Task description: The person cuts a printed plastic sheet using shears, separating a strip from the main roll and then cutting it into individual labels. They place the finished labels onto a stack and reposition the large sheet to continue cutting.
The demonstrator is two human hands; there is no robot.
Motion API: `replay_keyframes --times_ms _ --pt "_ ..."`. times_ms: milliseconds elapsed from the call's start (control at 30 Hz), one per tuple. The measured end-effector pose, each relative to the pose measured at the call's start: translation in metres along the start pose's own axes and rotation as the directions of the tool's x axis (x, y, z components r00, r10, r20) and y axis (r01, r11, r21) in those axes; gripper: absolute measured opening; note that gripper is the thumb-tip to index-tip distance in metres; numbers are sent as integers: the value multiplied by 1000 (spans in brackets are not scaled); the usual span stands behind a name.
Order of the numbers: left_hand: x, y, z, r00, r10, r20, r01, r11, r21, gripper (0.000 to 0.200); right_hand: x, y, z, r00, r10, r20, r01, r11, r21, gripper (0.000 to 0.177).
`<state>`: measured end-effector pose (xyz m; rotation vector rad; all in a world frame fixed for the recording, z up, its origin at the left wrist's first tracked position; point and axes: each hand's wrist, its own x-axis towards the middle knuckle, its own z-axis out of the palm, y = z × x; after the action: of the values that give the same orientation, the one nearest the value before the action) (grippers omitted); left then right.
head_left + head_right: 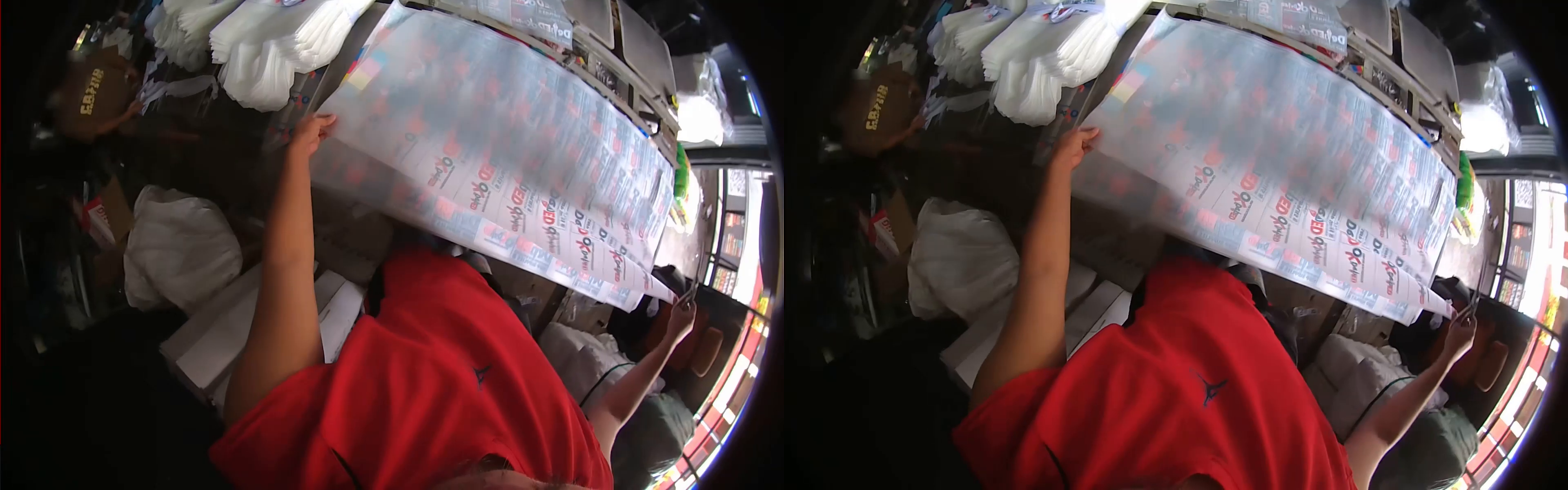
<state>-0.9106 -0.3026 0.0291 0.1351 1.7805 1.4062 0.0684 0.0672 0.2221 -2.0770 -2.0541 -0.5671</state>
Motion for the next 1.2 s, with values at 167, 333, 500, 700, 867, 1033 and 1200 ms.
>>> replay_keyframes --times_ms 167,333,500,700,867,1033,1200 --pt "-1 8 2 986 -141 87 129 983 131 17 -106 -192 -39 996 -3 -94 47 877 478 36" --pt "16 12 -13 983 -84 165 19 933 360 16 -256 -458 -133 532 -686 496 -770 -148 621 68" --pt "41 25 -30 921 -63 383 -173 816 551 21 -362 -656 -152 -45 -956 289 -995 70 75 72" --pt "37 36 -38 882 -74 465 -157 884 440 26 -433 -760 -183 -99 -900 424 -995 82 -58 50" --pt "32 36 -52 851 -53 523 -193 894 404 23 -457 -809 -187 168 -823 542 -985 -161 61 39" --pt "16 40 -54 867 -33 498 -165 923 348 23 -452 -830 -195 275 -721 637 -955 -279 97 41" --pt "20 35 -60 871 -39 490 -135 940 314 25 -456 -836 -193 328 -684 651 -929 -359 91 35"
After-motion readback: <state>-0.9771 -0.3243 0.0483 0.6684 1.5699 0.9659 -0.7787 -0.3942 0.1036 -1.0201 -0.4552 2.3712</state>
